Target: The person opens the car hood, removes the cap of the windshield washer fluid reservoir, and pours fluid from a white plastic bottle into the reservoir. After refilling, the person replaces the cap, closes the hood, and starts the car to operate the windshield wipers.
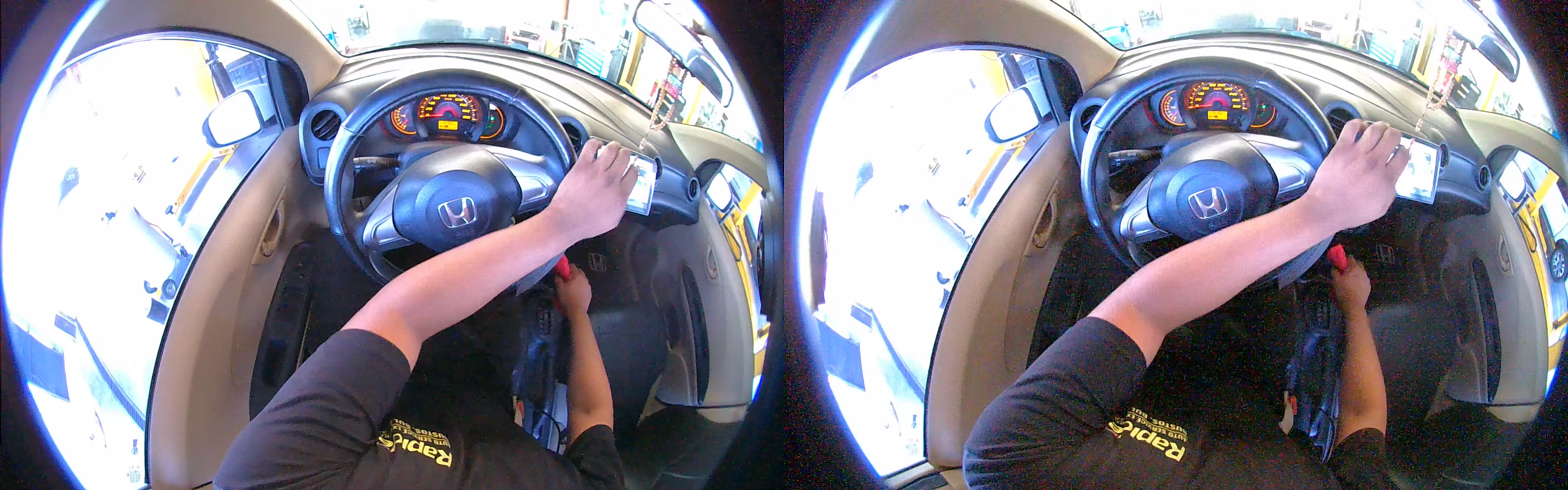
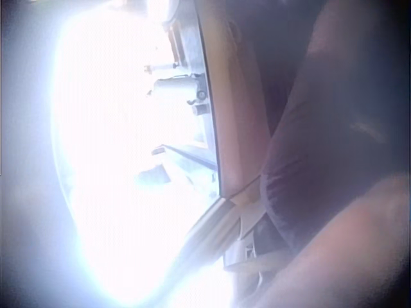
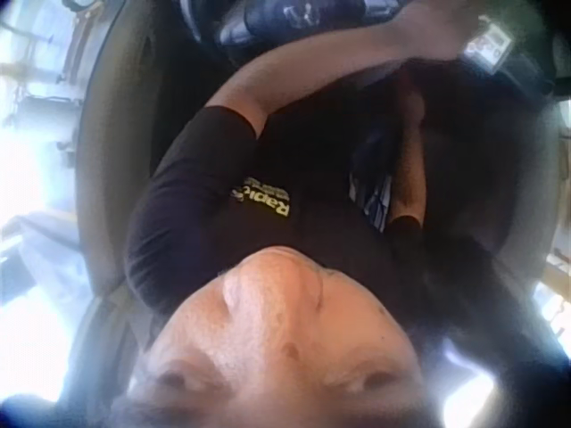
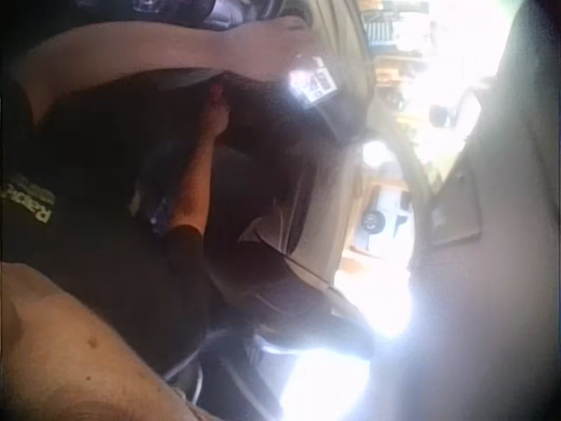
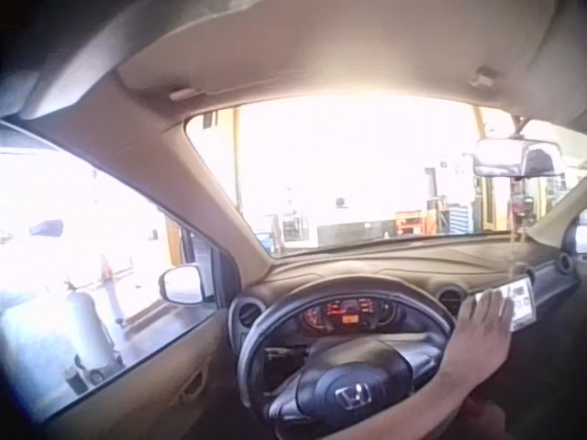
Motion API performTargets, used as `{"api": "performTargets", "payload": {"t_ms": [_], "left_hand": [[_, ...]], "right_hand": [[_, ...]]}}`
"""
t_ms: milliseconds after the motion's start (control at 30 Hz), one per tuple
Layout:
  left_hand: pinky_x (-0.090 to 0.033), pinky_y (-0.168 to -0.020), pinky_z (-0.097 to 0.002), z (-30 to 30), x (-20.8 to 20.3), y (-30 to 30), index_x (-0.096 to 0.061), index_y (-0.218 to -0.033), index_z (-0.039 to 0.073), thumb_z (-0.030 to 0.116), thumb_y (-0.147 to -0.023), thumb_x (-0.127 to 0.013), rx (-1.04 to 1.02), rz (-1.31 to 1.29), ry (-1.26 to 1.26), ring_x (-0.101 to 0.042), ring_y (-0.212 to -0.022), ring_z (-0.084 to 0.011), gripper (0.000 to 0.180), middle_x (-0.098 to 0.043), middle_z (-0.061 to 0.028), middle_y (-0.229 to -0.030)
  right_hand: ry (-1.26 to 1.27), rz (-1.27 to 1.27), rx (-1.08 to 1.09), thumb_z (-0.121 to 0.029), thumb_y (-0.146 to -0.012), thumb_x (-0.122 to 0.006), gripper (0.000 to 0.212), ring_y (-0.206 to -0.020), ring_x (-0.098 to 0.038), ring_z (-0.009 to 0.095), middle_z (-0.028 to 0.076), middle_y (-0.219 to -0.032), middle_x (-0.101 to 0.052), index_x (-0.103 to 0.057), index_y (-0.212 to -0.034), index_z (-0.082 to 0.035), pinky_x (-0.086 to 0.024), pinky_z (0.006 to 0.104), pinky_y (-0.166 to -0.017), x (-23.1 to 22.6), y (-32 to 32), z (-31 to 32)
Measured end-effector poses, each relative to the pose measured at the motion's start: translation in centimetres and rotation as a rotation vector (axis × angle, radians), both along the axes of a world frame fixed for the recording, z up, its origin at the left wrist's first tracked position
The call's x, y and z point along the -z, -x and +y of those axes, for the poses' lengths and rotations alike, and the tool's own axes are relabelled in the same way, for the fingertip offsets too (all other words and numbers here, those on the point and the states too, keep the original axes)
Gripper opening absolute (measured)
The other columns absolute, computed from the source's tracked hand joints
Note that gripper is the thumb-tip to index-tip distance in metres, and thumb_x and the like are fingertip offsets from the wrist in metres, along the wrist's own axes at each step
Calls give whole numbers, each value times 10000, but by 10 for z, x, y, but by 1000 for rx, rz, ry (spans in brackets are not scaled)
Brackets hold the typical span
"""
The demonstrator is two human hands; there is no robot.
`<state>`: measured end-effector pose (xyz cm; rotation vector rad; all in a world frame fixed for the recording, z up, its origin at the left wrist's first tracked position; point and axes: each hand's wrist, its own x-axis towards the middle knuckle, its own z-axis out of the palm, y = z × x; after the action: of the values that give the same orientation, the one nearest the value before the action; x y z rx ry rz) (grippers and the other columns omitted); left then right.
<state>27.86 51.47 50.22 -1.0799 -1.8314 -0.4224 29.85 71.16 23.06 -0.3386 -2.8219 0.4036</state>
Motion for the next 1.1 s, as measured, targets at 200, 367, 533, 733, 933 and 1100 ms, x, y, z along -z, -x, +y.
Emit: {"api": "performTargets", "payload": {"t_ms": [200,367,533,733,933,1100], "left_hand": [[-245,-1259,-570,-66,139,-88,-445,-1598,126,261,-936,-534,-117,50,392,-372,-1549,-279,681,-362,-125,-1699],[-483,-956,-564,-272,111,-77,-676,-1190,98,195,-956,-669,-97,101,52,-637,-1179,-362,253,-659,-165,-1349],[-428,-1131,-535,-244,-77,33,-508,-1504,24,348,-996,-654,-411,93,-71,-589,-1292,-429,619,-596,-258,-1428],[-313,-1205,-652,-11,-9,-22,-708,-1341,120,592,-967,-537,120,97,486,-409,-1512,-345,627,-602,-164,-1485],[-300,-1172,-573,-191,137,-114,-653,-1391,233,406,-887,-755,251,-227,302,-492,-1439,-286,543,-537,-120,-1555],[-298,-1160,-600,-305,-5,-28,-572,-1395,25,185,-920,-686,-554,155,-66,-451,-1419,-466,515,-505,-266,-1506]], "right_hand": [[-279,136,-205,-470,-927,-683,600,-1168,-690,398,202,-1329,-683,-630,-1360,-57,-585,518,-913,-4,-3,3],[-7,-5,16,-393,-868,-759,467,-1077,-701,402,175,-1163,-704,-662,-1227,-111,-585,534,-885,-12,-6,-6],[22,-78,51,-376,-860,-759,445,-1063,-702,406,180,-1152,-695,-670,-1203,-107,-584,534,-881,-21,-10,-11],[-9,-118,61,-393,-890,-740,456,-1046,-714,405,187,-1172,-695,-666,-1238,-108,-588,524,-886,-36,-19,-13],[7,-42,27,-419,-888,-723,417,-1013,-720,419,203,-1106,-695,-674,-1154,-101,-589,541,-845,-32,-23,-8],[-10,-16,33,-398,-863,-754,425,-968,-726,417,186,-1089,-703,-677,-1159,-103,-596,536,-834,-29,-26,-11]]}}
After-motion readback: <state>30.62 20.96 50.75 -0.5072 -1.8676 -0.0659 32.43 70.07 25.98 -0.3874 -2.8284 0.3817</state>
